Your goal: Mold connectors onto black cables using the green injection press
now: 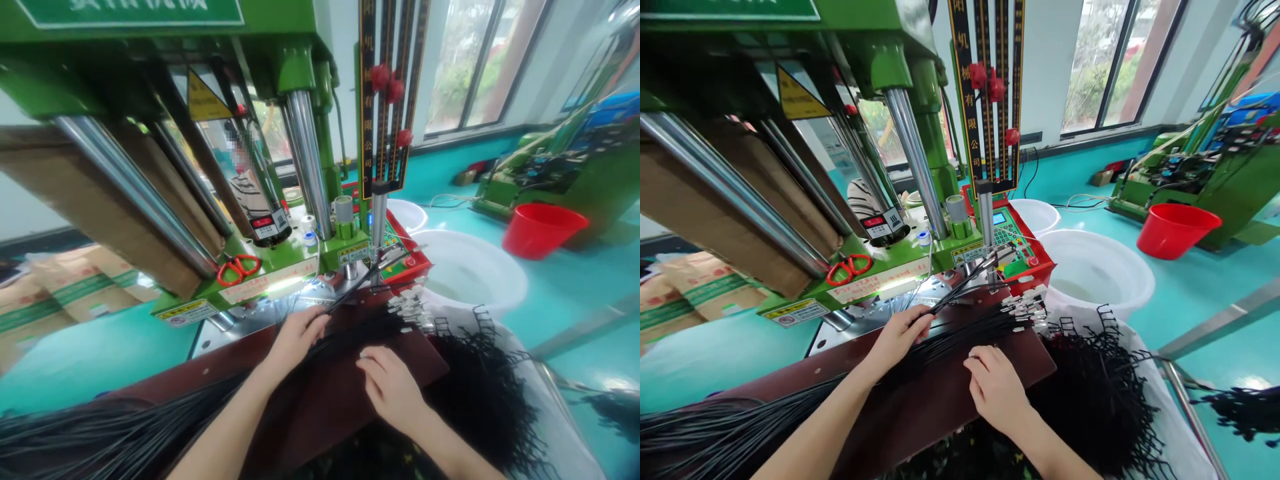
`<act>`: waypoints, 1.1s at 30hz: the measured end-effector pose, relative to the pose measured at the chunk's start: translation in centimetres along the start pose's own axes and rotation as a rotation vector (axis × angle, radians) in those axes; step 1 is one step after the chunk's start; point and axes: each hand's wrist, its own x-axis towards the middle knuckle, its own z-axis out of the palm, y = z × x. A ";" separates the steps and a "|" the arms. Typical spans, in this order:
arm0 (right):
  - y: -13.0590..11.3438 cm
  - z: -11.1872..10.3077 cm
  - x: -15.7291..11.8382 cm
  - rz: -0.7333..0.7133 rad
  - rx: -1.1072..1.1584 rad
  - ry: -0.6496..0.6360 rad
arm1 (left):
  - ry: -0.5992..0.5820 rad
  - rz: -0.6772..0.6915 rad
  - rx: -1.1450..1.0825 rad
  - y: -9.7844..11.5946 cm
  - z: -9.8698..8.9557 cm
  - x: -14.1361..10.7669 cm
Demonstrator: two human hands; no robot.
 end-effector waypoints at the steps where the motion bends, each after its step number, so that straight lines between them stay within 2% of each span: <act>1: -0.1 -0.2 0.1 -0.001 0.064 0.017 | 0.002 -0.002 -0.007 0.1 0.0 -0.1; 3: -0.5 -0.6 0.6 0.046 0.282 0.067 | 0.046 0.027 0.028 0.3 0.1 -0.4; 4: -0.8 -0.9 1.2 0.117 0.436 0.090 | 0.072 0.045 0.056 0.3 0.3 -0.5; 6: -1.1 -1.6 2.7 0.296 0.822 0.161 | 0.120 0.075 0.113 0.2 0.9 -0.8; 8: -1.0 -2.5 4.8 0.416 1.237 0.249 | 0.141 0.095 0.162 -0.2 1.8 -1.2; 10: -0.6 -3.6 6.8 0.439 1.553 0.338 | 0.109 0.102 0.193 -0.3 2.7 -1.5; 12: -0.1 -4.6 8.2 0.478 1.688 0.384 | 0.027 0.095 0.179 -0.2 3.1 -1.6; 15: 0.1 -5.7 8.7 0.522 1.675 0.406 | -0.177 0.050 0.007 0.9 3.1 -0.6; 19: -0.4 -6.1 7.9 0.547 1.599 0.409 | -0.449 -0.024 -0.348 3.7 3.2 2.6; 22: -0.1 -6.3 7.6 0.514 1.617 0.421 | -0.549 -0.038 -0.427 5.5 4.0 4.9; 24: 0.4 -6.6 7.5 0.493 1.627 0.491 | -0.532 -0.067 -0.446 6.2 4.5 5.8; 27: 1.2 -7.1 7.4 0.515 1.611 0.574 | -0.438 -0.093 -0.509 6.6 4.9 6.0; 31: 1.8 -7.4 6.8 0.568 1.515 0.609 | -0.193 0.070 -0.313 7.3 4.8 5.6; 33: 1.9 -7.3 6.4 0.589 1.446 0.618 | -0.108 0.104 -0.245 7.8 4.6 5.3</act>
